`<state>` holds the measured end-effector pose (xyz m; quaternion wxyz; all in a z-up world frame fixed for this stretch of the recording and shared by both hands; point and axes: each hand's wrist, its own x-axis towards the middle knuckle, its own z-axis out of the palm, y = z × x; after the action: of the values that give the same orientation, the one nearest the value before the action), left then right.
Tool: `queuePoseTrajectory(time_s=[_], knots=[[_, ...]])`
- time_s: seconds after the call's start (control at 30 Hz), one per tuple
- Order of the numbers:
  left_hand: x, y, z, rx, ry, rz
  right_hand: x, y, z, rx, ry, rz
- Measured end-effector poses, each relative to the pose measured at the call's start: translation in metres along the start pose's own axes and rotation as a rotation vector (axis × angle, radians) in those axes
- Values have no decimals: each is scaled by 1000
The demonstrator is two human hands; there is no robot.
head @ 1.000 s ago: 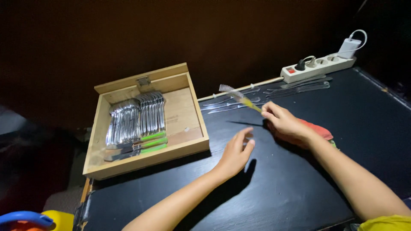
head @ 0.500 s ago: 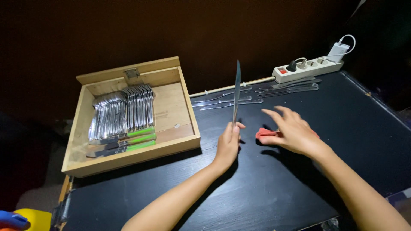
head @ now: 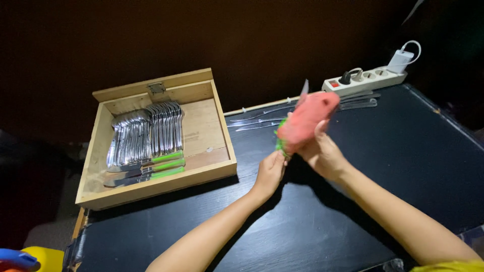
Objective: Cleaning metal knives with a cloth and organizing them into a wooden storage box.
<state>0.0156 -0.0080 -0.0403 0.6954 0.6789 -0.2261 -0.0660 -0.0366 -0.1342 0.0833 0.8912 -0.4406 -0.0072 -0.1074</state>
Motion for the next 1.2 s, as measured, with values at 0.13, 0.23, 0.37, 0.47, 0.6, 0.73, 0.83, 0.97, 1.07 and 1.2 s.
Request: queuePoseTrajectory(time_s=[0.13,0.23,0.37,0.47,0.6,0.73,0.83,0.97,1.07,1.2], knots=[[3,-3,-2,-144,27,-92,0,15,15,79,10,38],[1,-6,-2,-102,10,-97,-10,8,23,199,104,46],[2,-7,-3,29,-32,52,1,13,-14,257,174,67],[-5,14,-2,11,-6,32,25,19,-61,59,251,52],[-8,36,-2,-38,24,-22,37,4,-78,190,454,-86],[-4,22,-3,49,-59,3,13,-10,-24,312,414,-14],[1,12,-4,124,-144,26,-22,-23,51,312,375,51],[2,1,-2,64,-127,-6,-25,-17,39,469,189,-28],[3,7,-3,83,-141,0,-14,-20,17,472,105,21],[0,12,-1,87,-168,-20,-2,-2,-41,195,-84,199]])
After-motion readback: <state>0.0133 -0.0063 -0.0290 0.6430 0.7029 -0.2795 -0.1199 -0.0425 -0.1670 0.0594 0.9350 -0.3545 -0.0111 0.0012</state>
